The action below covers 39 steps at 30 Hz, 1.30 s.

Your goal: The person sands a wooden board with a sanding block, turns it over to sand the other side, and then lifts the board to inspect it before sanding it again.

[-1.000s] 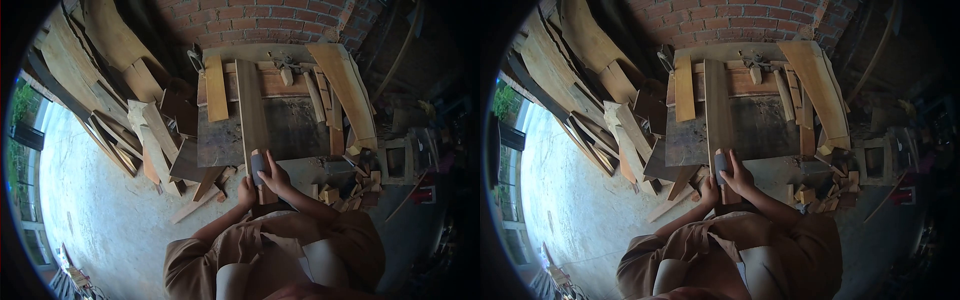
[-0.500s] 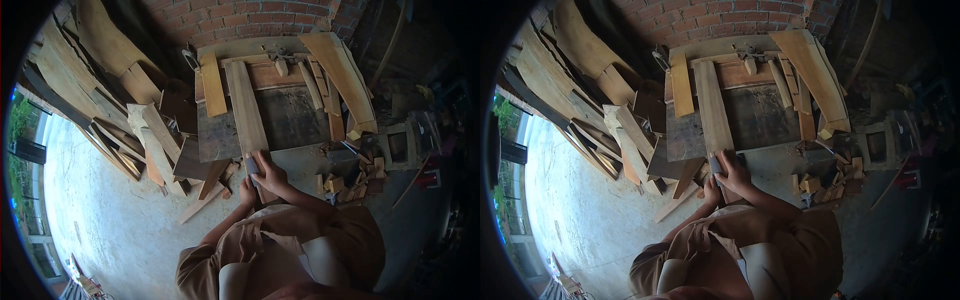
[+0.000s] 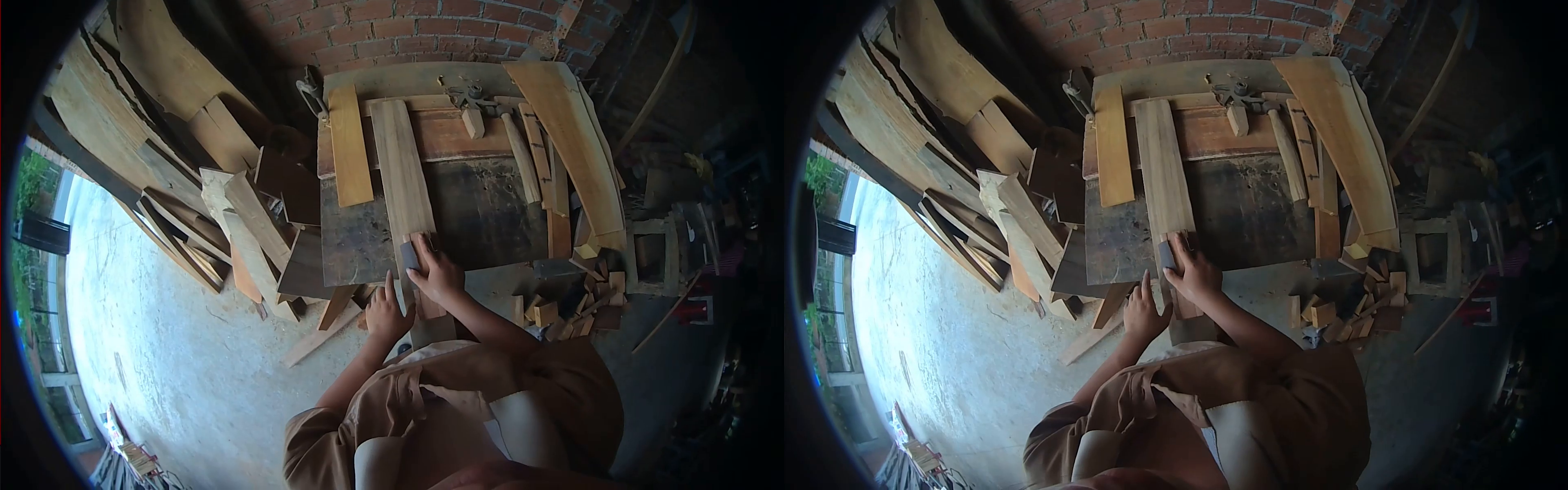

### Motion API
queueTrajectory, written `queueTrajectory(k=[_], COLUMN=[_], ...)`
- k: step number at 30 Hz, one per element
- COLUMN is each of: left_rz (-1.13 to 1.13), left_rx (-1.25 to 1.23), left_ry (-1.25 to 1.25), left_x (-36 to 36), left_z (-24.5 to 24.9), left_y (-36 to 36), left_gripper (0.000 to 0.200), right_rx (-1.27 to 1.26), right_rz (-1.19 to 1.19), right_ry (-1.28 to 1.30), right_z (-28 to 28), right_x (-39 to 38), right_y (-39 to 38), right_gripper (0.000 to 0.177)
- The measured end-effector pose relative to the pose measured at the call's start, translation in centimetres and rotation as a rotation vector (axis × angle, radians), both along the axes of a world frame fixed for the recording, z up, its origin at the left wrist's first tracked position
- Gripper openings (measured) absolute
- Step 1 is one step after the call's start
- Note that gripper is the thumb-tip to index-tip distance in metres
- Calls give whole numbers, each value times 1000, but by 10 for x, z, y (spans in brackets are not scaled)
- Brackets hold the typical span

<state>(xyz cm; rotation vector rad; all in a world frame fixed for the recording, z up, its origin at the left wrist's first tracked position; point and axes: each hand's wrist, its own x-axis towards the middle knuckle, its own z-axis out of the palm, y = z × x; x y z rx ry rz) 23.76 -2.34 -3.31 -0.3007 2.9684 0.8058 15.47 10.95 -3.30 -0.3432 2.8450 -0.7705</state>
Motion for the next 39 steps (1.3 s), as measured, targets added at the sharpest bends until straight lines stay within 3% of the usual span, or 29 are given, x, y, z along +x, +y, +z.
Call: queueTrajectory(k=[2,3,4,6,7,10,18,22,26,32,35,37,39], left_rz=[-267,-410,-406,-322,-303,-148,-67,-8,-24,-9,-65,-68,-53], left_rx=[166,52,49,118,-24,-62,-110,-129,-107,-52,-111,-133,-57], left_ry=[-302,-179,-184,-494,-415,-336,-145,-205,-203,-332,-260,-210,-297], left_x=[-21,-30,-44,-77,-91,-140,-303,-341,-314,-123,-15,6,15], left_z=[16,15,20,35,43,41,38,40,41,29,0,-7,-7], left_y=[-6,-6,-6,2,8,14,-28,-36,-29,13,36,43,42], left_gripper=[90,102,102,110,121,130,120,114,113,120,113,113,114], right_rx=[-19,-28,-41,-38,-24,-7,60,-4,34,-18,-63,-62,-9], right_rz=[-7,-11,-21,-37,-59,-92,-78,-83,-98,-2,-6,8,17], right_ry=[50,47,45,8,29,94,34,40,104,68,142,177,27], right_z=[-4,-5,-3,0,0,0,15,21,15,-1,-5,2,7], right_x=[-17,-27,-39,-64,-78,-131,-308,-343,-312,-117,-9,11,15], right_y=[-5,-8,-13,-21,-26,-43,-96,-107,-98,-52,-23,-16,-15], right_gripper=[79,79,78,78,78,78,75,73,70,74,75,75,75])
